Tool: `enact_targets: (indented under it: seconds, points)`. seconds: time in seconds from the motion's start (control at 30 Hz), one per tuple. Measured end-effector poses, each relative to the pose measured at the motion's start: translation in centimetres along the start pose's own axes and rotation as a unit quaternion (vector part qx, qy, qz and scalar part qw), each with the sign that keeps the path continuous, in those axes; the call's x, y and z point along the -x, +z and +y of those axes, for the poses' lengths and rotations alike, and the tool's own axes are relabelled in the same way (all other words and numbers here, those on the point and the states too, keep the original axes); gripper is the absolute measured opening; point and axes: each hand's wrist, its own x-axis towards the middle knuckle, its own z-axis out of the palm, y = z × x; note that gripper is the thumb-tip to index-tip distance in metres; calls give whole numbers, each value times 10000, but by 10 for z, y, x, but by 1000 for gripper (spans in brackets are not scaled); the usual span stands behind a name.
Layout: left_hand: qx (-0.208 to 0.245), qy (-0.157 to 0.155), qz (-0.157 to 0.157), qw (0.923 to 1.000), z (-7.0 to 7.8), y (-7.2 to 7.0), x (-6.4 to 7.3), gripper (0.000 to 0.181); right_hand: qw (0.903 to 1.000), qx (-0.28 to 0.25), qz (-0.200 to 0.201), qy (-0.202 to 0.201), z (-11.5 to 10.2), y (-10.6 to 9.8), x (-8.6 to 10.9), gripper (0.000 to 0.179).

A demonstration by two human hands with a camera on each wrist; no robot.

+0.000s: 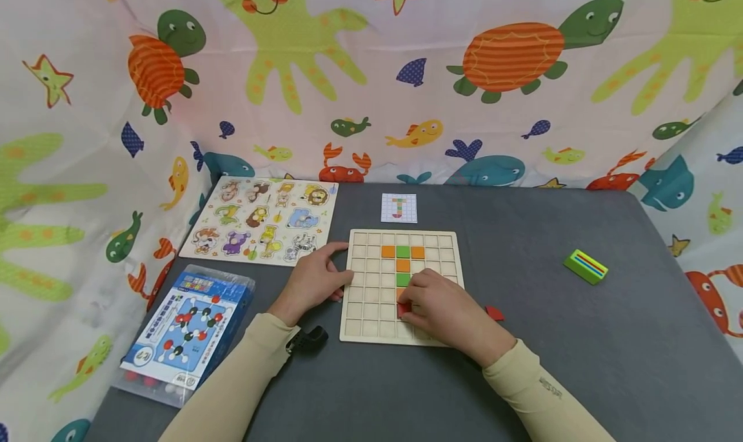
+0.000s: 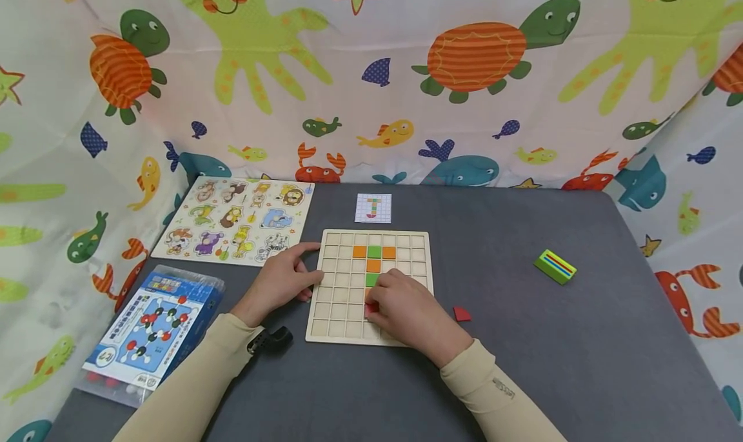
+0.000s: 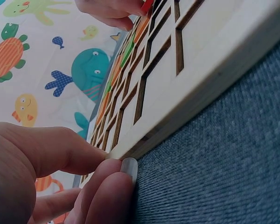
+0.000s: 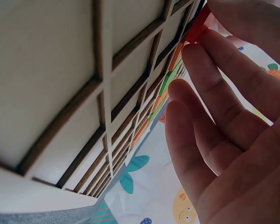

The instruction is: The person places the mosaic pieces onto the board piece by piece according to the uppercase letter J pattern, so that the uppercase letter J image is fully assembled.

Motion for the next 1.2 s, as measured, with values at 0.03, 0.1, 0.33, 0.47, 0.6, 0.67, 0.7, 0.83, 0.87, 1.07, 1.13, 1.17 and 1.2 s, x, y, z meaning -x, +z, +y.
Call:
enact_targets:
  seconds: [0.03, 0.1, 0.33, 0.47, 0.6, 0.67, 0.7, 0.83, 0.87, 1.07, 1.13, 1.17, 1.2]
  points:
    - [1, -5, -1, 10000, 0, 0, 0, 66, 10000, 5, -17, 11, 0, 0, 0, 11]
    - [2, 0, -6, 10000, -1, 0, 0, 66, 10000, 23, -63, 48, -1, 1, -1, 12]
    - [-18, 29, -18, 10000, -2, -1, -1, 65, 9998, 23, -127, 131, 0, 1, -1, 12]
    - [-25, 32, -28, 10000, -2, 0, -3, 65, 9997, -57, -102, 195, 2, 0, 0, 13]
    - [-30, 16, -50, 10000, -2, 0, -3, 65, 9997, -121, -44, 227, 3, 1, 0, 13]
    - [-31, 7, -49, 10000, -3, 0, -2, 65, 9997, -119, -30, 227, 2, 2, 0, 13]
    - [-37, 7, -45, 10000, -3, 0, -2, 65, 9997, -123, -27, 231, 2, 2, 0, 13]
    - [-32, 23, -26, 10000, -4, 0, -2, 65, 9995, -120, -46, 278, 1, 2, -1, 14]
    - [-35, 25, -26, 10000, -4, 0, -2, 64, 9995, -117, -50, 289, 1, 2, -1, 14]
    - [-43, 28, -36, 10000, -4, 0, -3, 64, 9997, -86, -21, 238, 1, 2, -1, 13]
    - [-36, 33, -40, 10000, -3, 0, -3, 65, 9997, -89, -26, 224, 1, 1, -2, 13]
    - [-39, 37, -36, 10000, -3, 0, -2, 65, 9997, -107, -35, 237, 1, 0, -2, 13]
    - [-37, 40, -29, 10000, -3, 0, -2, 65, 9996, -108, -45, 255, 2, -1, -2, 13]
